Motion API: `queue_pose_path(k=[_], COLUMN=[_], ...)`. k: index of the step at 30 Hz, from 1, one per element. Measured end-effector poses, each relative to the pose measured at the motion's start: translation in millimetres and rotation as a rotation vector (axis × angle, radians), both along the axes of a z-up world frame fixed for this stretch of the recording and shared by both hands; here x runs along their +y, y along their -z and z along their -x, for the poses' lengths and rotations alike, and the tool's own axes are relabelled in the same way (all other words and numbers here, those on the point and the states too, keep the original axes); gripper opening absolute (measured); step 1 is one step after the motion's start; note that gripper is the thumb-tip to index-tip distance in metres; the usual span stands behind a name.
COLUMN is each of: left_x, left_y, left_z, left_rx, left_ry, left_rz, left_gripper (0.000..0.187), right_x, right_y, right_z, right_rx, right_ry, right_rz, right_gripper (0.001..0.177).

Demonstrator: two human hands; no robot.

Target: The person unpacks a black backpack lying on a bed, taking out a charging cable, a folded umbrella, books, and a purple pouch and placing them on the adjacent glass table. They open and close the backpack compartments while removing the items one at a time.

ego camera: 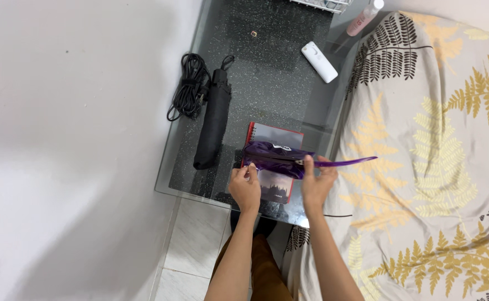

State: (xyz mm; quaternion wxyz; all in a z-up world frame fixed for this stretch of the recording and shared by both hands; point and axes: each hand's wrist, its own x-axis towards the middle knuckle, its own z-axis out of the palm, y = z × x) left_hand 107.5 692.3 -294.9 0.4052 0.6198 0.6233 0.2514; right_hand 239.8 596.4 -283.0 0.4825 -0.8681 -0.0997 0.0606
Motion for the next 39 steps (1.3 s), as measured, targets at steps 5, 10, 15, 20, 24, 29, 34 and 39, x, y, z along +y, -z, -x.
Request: queue_pose_path(k=[5,10,15,20,24,29,34,39], left_x=[2,1,-2,-6,-8,-1,4,1], left_y=[5,9,12,8,-1,-15,-18,-14], left_z=[1,4,0,-22,-45,-59,-52,-34], left_rx=[0.013,-0.009,-0.038,-0.143,-0.177,-0.219,-0.190,-0.162], left_ry=[0.006,0.011,-0.064,-0.174,-0.173,-0.180,-0.111,0.048], left_rz=[0.066,0.131,0.170,0.432,0.501,0.558,0.593,0.562], left_gripper=[0.030,0.030,0.036,0.091,0.127,0.126,0.113,0.108], right_x=[-47,-67,-58,-45,-23,12,21,32], right_y=[70,141,121,27,-26,-42,-35,-17], right_z=[-47,-72,-74,-62,-52,-63,-74,-85], right_rx=[0.359,0.636,0.657,0.252,-0.212,-0.242,-0.349,-0.315], right_ry=[0.178,0.110,-0.049,-0.159,-0.526,-0.849,-0.873,-0.817], right_rz=[-0.072,0.118,0.275,0.764,0.162,0.169,0.483,0.549], right_gripper=[0.042,0.052,0.053,0.057,0.024,0.022,0.046,0.049])
